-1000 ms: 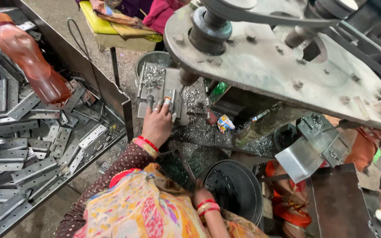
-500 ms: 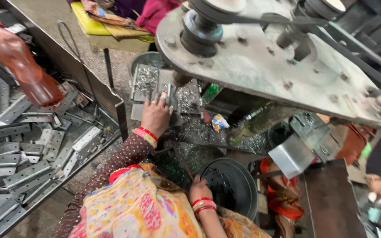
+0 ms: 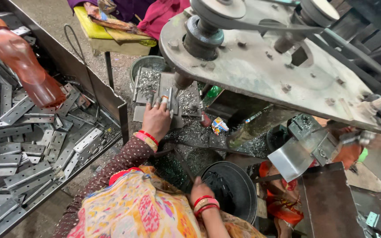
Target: The person places L-shaped metal plates onto a machine one at a time, holding them in position to be drilled or punched by a vertical spindle. After each plate is processed, the person moves it into a large metal container full of finished parts.
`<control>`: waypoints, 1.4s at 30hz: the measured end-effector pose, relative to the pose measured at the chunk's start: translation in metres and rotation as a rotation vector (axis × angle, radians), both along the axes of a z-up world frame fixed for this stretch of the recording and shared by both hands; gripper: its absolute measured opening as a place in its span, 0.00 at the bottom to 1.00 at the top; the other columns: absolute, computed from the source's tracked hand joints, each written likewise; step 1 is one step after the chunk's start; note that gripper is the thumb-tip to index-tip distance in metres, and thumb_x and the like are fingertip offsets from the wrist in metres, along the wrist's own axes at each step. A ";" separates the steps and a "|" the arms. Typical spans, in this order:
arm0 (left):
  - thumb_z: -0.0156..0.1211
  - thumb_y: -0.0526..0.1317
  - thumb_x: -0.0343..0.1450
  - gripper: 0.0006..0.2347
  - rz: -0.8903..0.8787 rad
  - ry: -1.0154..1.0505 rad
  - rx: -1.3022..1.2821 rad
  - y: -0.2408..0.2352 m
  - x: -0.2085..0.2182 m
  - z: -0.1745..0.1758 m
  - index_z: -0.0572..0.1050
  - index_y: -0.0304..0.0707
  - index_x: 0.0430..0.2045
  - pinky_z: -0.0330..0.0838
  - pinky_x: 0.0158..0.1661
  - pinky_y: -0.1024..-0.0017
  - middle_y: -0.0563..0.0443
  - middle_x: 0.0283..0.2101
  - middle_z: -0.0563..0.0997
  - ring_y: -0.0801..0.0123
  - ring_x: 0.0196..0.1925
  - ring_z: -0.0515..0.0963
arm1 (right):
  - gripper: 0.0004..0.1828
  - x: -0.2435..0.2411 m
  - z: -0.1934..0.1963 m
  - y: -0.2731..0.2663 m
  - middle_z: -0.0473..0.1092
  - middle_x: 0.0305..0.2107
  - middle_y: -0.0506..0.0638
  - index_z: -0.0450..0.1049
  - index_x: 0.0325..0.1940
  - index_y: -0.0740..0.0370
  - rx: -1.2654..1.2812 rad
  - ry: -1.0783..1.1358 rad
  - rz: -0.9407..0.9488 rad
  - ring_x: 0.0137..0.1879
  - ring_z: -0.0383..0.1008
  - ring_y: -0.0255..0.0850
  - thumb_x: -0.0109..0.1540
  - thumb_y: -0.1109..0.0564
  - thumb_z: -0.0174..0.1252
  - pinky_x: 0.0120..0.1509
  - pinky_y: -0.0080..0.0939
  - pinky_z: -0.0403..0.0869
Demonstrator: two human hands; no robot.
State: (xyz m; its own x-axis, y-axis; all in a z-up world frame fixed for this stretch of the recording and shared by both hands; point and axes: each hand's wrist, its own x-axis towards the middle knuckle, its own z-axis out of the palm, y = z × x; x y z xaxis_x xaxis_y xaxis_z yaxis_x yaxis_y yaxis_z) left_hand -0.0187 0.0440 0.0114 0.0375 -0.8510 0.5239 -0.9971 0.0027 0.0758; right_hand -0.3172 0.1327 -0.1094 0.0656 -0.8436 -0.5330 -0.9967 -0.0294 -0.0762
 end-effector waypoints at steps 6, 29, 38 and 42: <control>0.55 0.38 0.71 0.08 -0.023 0.101 0.082 0.002 0.002 -0.004 0.81 0.37 0.32 0.63 0.61 0.47 0.40 0.50 0.79 0.51 0.55 0.77 | 0.32 -0.029 -0.100 0.010 0.63 0.63 0.70 0.51 0.76 0.45 0.098 -0.108 -0.178 0.62 0.71 0.66 0.70 0.37 0.25 0.66 0.60 0.70; 0.53 0.38 0.71 0.09 0.015 0.046 0.147 -0.010 0.003 -0.008 0.82 0.39 0.30 0.62 0.61 0.51 0.43 0.49 0.81 0.55 0.55 0.79 | 0.32 -0.033 -0.097 0.001 0.62 0.59 0.77 0.45 0.77 0.56 0.020 -0.081 0.108 0.54 0.75 0.70 0.69 0.45 0.30 0.54 0.63 0.76; 0.53 0.38 0.68 0.09 -0.022 0.058 0.054 -0.021 0.011 -0.007 0.82 0.37 0.30 0.54 0.66 0.45 0.39 0.54 0.79 0.51 0.62 0.76 | 0.32 0.015 0.083 0.006 0.75 0.43 0.63 0.63 0.55 0.61 -0.165 0.041 0.100 0.49 0.79 0.60 0.61 0.36 0.65 0.51 0.57 0.78; 0.53 0.40 0.70 0.10 0.010 0.001 0.010 -0.038 0.013 -0.014 0.83 0.37 0.32 0.54 0.67 0.46 0.37 0.54 0.79 0.50 0.60 0.76 | 0.33 0.003 0.009 0.003 0.75 0.43 0.63 0.63 0.57 0.60 0.004 0.062 0.018 0.50 0.78 0.60 0.61 0.37 0.64 0.53 0.57 0.77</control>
State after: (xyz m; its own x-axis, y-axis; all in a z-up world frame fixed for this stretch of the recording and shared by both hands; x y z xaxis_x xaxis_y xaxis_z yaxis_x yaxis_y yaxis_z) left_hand -0.0052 0.0059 -0.0031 0.0463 -0.8557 0.5154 -0.9970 -0.0076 0.0769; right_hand -0.3138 0.1357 -0.1001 0.0472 -0.8404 -0.5399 -0.9988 -0.0467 -0.0145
